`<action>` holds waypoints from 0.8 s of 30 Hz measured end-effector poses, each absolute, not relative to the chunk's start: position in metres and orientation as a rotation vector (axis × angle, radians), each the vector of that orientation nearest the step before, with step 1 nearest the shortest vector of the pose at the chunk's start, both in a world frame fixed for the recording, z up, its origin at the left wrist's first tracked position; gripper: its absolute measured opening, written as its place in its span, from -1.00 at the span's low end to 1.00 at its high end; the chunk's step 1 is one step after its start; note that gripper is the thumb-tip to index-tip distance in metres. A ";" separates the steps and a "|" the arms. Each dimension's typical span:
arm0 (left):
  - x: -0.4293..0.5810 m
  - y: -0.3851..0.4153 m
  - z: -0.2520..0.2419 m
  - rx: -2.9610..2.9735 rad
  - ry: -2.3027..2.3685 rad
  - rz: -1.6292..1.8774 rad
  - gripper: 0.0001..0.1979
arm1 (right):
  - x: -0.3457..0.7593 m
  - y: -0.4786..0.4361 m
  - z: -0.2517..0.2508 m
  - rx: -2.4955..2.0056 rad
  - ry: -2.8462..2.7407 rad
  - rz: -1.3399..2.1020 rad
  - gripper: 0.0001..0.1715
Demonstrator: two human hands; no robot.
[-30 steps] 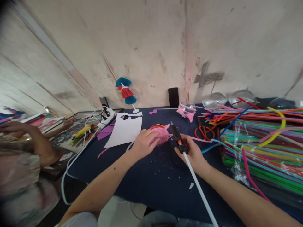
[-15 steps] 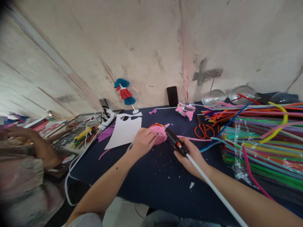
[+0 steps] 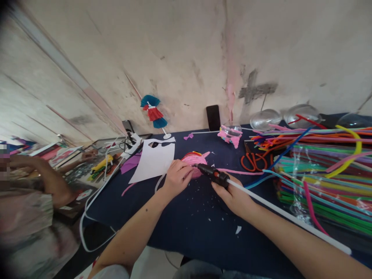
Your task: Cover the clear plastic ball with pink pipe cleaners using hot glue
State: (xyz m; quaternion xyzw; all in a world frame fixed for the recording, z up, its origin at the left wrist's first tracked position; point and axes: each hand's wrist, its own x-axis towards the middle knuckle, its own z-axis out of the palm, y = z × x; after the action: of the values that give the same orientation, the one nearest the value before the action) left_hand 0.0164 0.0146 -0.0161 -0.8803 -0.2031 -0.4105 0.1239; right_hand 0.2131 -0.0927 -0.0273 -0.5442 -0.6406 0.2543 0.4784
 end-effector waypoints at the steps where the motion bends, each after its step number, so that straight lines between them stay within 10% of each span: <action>1: 0.016 0.015 -0.017 -2.573 -0.591 -1.208 -0.91 | 0.213 -0.092 -0.027 -1.331 -1.572 0.617 -0.68; 24: 0.015 0.015 -0.017 -2.611 -0.553 -1.283 -0.88 | 0.209 -0.088 -0.024 -1.412 -1.665 0.473 -0.76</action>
State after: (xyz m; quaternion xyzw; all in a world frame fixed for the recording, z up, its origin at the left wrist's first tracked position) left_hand 0.0146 0.0153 -0.0166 -0.8782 -0.1860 -0.4314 0.0899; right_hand 0.2087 -0.0880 -0.0238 -0.5680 -0.6700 0.1901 0.4385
